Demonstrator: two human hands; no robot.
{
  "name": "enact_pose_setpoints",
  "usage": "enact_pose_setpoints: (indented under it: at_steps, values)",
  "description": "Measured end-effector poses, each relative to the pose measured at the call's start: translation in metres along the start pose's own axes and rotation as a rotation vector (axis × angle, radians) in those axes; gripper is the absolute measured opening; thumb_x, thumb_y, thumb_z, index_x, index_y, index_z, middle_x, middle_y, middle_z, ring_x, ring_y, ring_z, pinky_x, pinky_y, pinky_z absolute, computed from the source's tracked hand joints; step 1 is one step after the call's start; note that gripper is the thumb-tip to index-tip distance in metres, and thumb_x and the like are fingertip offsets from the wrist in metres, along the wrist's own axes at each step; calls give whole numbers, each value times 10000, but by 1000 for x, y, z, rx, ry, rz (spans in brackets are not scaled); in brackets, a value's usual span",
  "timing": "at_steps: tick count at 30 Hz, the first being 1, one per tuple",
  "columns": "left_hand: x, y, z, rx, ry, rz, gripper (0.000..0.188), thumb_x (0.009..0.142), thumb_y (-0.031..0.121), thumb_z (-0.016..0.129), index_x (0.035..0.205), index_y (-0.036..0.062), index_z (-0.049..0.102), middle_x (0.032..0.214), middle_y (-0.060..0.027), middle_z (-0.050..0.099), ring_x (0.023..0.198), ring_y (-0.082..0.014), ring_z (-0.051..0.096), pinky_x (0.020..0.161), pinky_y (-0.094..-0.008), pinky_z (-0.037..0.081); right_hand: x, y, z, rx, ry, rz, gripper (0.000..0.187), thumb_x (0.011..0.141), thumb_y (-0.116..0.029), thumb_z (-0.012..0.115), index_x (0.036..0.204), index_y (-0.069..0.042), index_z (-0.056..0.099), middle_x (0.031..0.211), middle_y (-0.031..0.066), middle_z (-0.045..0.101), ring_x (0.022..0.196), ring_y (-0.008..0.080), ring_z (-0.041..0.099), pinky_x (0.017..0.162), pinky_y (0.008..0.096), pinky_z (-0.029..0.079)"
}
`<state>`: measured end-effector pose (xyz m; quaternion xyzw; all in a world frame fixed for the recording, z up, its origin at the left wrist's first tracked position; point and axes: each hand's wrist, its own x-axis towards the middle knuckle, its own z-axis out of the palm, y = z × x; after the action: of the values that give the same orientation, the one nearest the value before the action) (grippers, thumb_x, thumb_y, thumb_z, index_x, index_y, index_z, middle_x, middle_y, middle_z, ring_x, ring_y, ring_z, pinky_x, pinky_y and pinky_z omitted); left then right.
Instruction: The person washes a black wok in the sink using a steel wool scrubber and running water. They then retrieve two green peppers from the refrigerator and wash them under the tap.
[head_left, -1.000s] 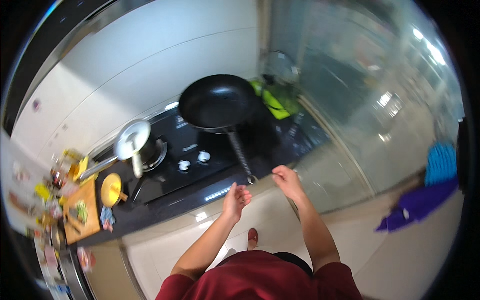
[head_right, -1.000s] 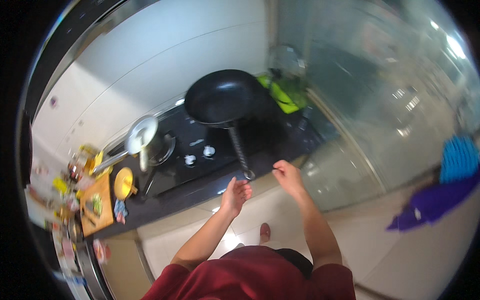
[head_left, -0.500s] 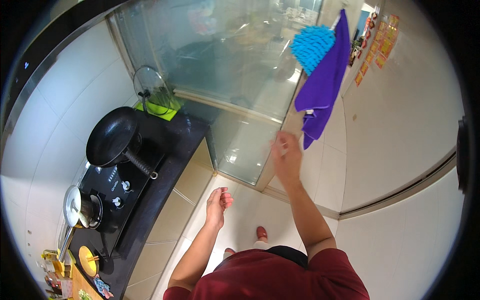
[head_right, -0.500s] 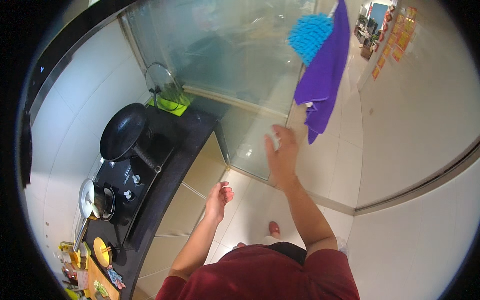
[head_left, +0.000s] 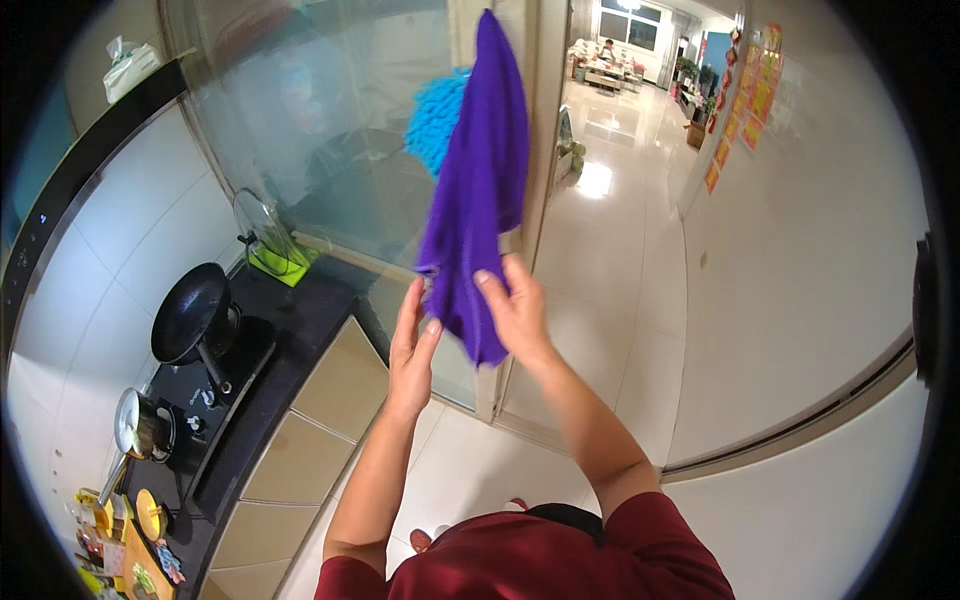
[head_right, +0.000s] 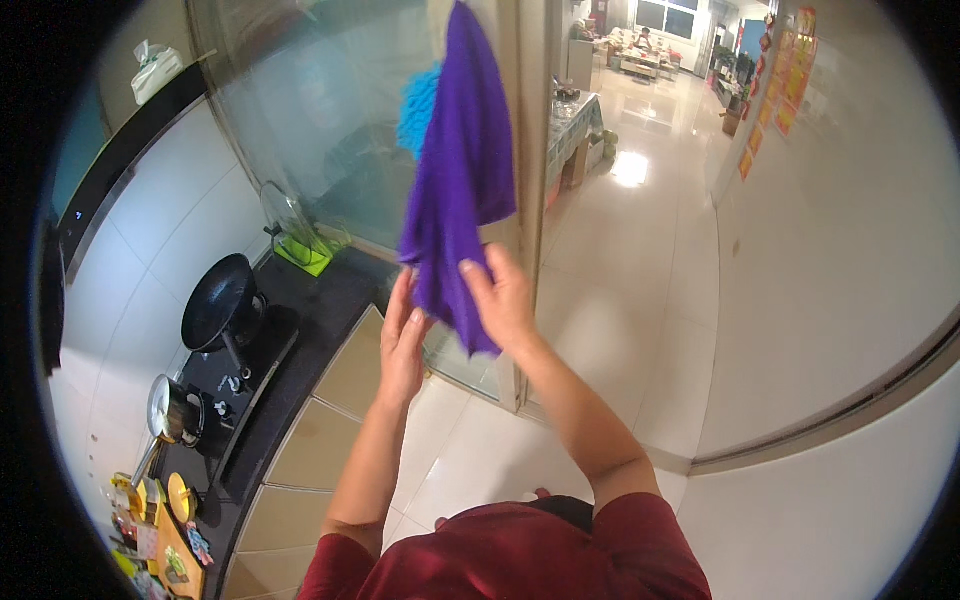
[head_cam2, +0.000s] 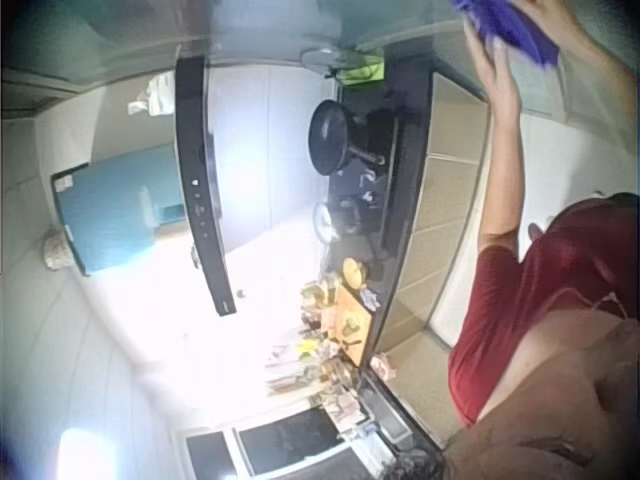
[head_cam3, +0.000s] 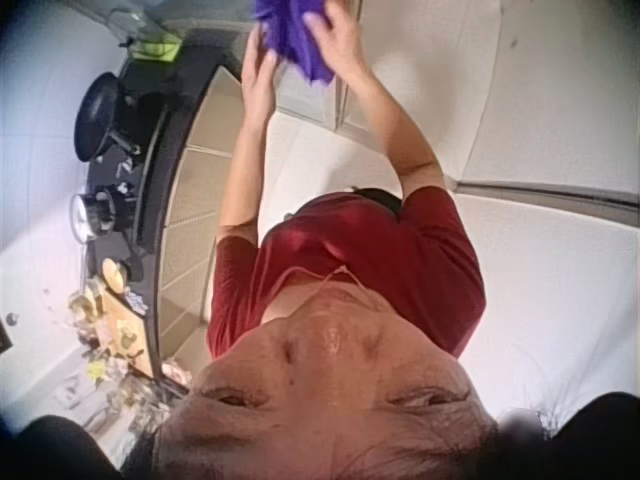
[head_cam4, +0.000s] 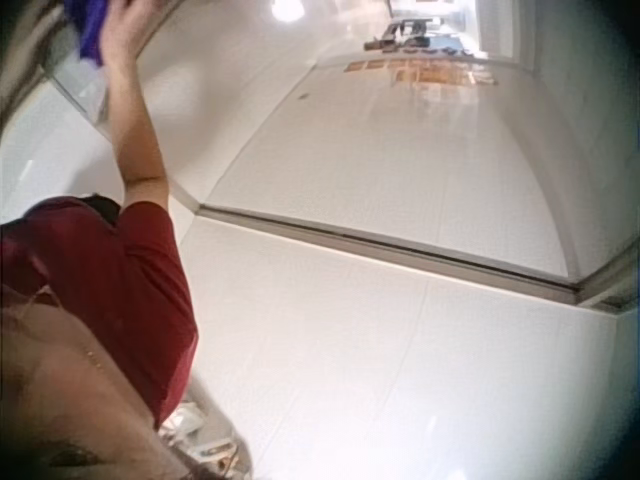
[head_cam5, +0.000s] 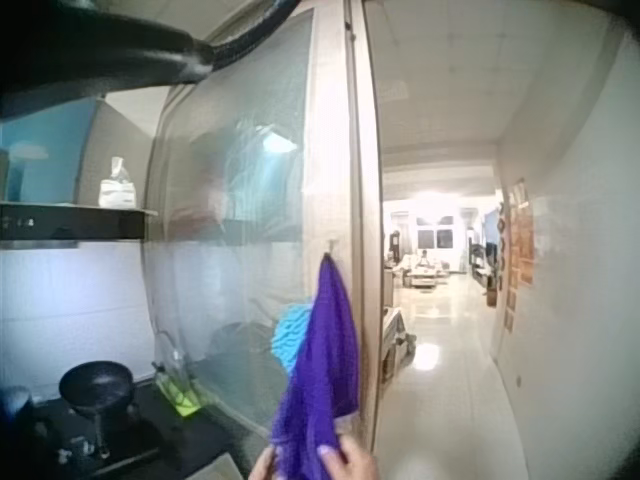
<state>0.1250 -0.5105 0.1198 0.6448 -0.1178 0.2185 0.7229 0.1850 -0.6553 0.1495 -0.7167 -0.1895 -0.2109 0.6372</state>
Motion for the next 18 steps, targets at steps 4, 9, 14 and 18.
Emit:
enact_pose_setpoints:
  at_steps: [4, 9, 14, 18]
  values:
    - [22, 4, 63, -108, 41, -81, 365, 983, 228, 440, 1258, -6, 494, 1136, -84, 582, 1046, -141, 535, 917, -268, 415, -12, 4, 13, 389, -103, 28, 212, 959, -164, 468, 1069, 14, 505, 853, 157, 609, 783, 225, 590, 726, 341, 461]
    - [25, 1, 84, -85, 163, -24, 342, 1006, 261, 397, 1120, -15, 563, 993, -97, 640, 871, -147, 609, 814, -271, 479, -19, -11, -29, 79, -233, -81, 160, 953, -150, 448, 1015, -7, 411, 791, 258, 566, 736, 443, 570, 612, 466, 423]
    - [29, 1, 90, -167, 169, -100, 413, 1011, 303, 369, 1120, -49, 558, 1029, -123, 632, 942, -171, 599, 838, -281, 468, -14, -18, -80, -171, -401, -188, 190, 892, -120, 555, 1026, -22, 464, 771, 190, 584, 704, 381, 592, 616, 419, 453]
    - [29, -18, 96, -148, 304, 11, 322, 992, 183, 421, 1227, -23, 497, 1089, -87, 597, 977, -160, 574, 875, -282, 442, -11, -33, -97, -121, -495, -164, 226, 832, -93, 628, 971, -25, 463, 796, 159, 592, 695, 322, 609, 599, 402, 453]
